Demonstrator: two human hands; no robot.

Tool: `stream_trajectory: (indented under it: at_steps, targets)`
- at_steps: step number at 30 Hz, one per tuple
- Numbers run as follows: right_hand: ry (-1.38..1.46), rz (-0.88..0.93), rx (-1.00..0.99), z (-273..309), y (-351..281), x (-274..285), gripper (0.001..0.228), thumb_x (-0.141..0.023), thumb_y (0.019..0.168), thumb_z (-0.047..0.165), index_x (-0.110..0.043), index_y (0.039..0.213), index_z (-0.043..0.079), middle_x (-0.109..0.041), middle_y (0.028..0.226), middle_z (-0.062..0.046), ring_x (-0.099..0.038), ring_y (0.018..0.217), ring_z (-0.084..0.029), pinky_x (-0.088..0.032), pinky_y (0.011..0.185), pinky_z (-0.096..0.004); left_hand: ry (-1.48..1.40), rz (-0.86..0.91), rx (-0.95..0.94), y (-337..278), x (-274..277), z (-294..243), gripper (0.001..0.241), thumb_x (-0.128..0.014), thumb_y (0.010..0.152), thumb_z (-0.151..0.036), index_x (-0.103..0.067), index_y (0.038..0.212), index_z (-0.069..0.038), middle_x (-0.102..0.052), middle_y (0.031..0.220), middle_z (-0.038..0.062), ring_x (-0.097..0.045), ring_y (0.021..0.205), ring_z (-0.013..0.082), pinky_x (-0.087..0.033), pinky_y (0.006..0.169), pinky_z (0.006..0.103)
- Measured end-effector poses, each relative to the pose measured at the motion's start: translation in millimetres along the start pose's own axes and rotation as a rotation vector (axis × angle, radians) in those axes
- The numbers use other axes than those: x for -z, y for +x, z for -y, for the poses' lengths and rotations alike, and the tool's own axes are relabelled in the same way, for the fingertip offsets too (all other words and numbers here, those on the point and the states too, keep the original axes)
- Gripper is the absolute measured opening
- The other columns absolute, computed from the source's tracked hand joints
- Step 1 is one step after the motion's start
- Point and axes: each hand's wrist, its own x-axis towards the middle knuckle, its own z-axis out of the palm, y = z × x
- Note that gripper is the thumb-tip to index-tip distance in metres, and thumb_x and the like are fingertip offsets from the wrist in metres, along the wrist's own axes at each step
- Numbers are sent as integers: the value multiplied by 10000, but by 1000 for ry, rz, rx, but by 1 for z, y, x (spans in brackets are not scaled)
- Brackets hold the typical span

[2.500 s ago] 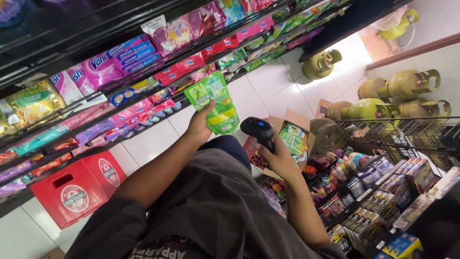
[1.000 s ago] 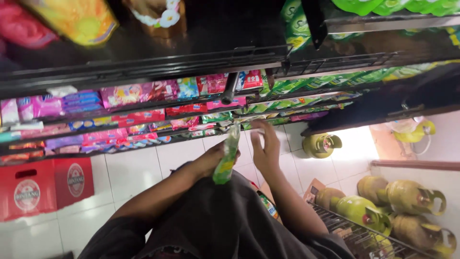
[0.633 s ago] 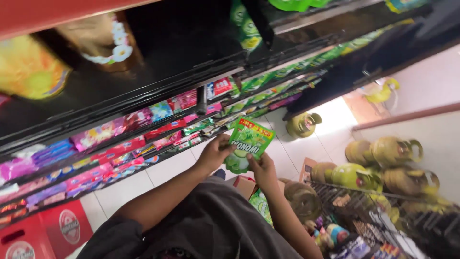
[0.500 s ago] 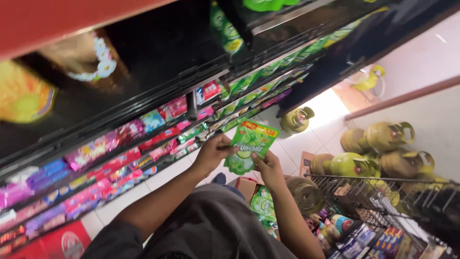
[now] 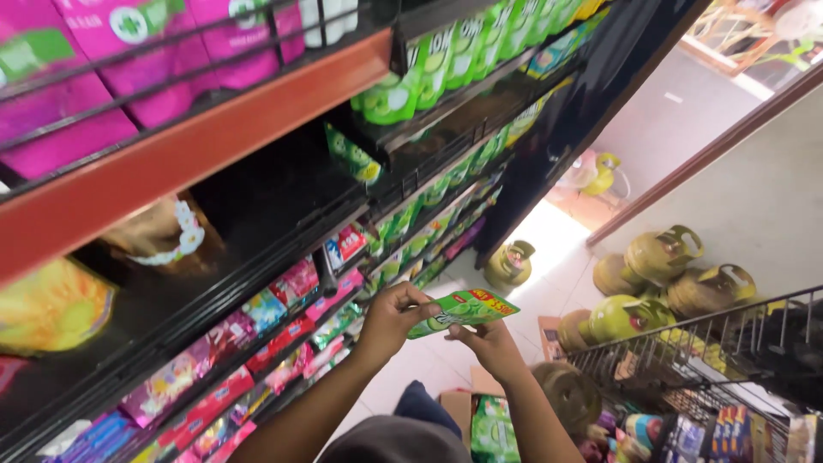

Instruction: Scanning product pouches and stocking them on a grocery store shelf.

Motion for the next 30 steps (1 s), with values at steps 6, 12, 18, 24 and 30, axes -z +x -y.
stream_trajectory:
  at_steps: [6,12,18,24,30]
  targets:
    - [33,-34,-50,18,48,28,329,-708,916,60,-635,1222,-37,-686,1083,-127,-715,956,-201,-638,810,-407,125,-29,-227,37,-28,-58,148,-794,861,-44,-647,874,-35,-771,967,85,-715,910,119,-564,837,280]
    - [-260,-97,247,86,109,87,387,-634,955,-54,-722,1333,-58,-735,990,-190,-626,820,-239,-543,722,-373,318,42,-550,83,-69,-135,170,-795,862,-52,-688,994,-37,-758,1154,118,-675,1224,242,-506,1067,373]
    - [33,-356,590,213,204,160,298,-612,920,-92,-607,1217,-65,-705,1186,-142,-703,1083,-281,-609,922,-405,578,-109,-744,148,-93,-173,205,-755,885,-95,-686,1074,-59,-718,1269,101,-633,1301,286,-463,1111,410]
    - [309,-295,991,324,320,222,414,-659,989,-40,-492,1365,-1,-610,1330,-145,-683,1215,-293,-604,976,-477,666,-165,-899,220,-103,-178,108,-723,904,-102,-719,1007,-71,-721,1271,112,-623,1308,306,-457,1118,424]
    - [413,-229,1008,386,433,254,352,-689,999,5,-527,1312,28,-641,1288,-141,-703,1166,-278,-612,981,-433,611,-222,-888,269,-117,-171,60,-700,932,-106,-714,973,-66,-735,1245,101,-639,1296,308,-462,1119,430]
